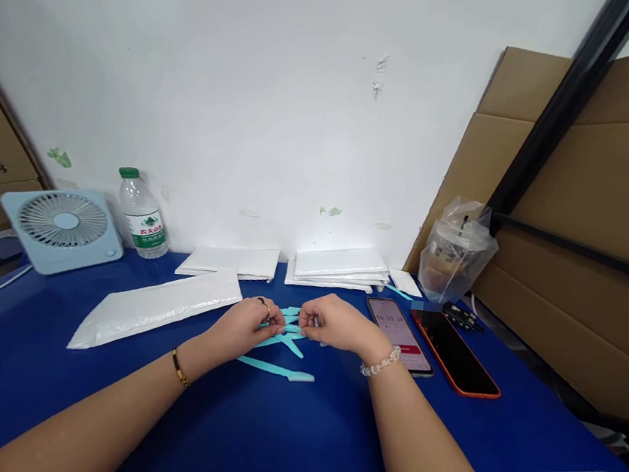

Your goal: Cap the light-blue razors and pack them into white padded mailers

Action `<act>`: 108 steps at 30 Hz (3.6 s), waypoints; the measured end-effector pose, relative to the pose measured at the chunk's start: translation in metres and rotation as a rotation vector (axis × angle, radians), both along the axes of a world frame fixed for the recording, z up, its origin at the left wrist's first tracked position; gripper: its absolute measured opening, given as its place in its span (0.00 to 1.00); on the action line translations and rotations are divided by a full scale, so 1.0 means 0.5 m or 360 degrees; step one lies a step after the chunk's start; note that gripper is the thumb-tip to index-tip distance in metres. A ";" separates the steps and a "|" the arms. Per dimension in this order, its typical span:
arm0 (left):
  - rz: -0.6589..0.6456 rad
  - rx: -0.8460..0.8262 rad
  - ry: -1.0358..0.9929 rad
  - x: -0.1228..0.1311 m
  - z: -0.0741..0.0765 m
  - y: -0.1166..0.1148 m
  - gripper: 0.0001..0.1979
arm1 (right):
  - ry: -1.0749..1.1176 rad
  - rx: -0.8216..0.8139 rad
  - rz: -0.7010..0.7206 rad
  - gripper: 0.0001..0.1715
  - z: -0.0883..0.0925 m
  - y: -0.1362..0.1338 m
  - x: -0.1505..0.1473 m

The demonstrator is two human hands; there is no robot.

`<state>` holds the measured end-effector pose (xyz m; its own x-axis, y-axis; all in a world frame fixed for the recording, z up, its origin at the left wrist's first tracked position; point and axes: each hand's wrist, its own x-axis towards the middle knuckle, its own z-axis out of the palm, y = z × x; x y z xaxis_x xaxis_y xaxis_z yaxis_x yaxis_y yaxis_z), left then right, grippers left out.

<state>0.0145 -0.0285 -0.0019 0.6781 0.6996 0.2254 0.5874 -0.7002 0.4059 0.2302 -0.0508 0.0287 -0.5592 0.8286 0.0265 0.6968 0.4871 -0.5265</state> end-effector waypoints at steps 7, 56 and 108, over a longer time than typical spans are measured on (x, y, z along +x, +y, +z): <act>-0.0048 0.0023 0.0186 -0.020 -0.006 0.017 0.08 | -0.0135 -0.0207 0.0168 0.07 0.001 -0.001 0.013; 0.0157 -0.0732 -0.0673 -0.035 -0.002 0.041 0.10 | 0.1083 -0.0247 -0.0251 0.17 -0.016 0.024 0.013; -0.0040 -0.0258 0.0281 0.008 0.005 -0.042 0.09 | -0.0192 -0.0393 -0.0349 0.05 -0.034 0.032 0.052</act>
<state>0.0184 -0.0497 0.0007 0.7146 0.6994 -0.0120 0.6426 -0.6495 0.4065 0.2562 -0.0347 0.0117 -0.3540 0.9026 -0.2450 0.8351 0.1870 -0.5174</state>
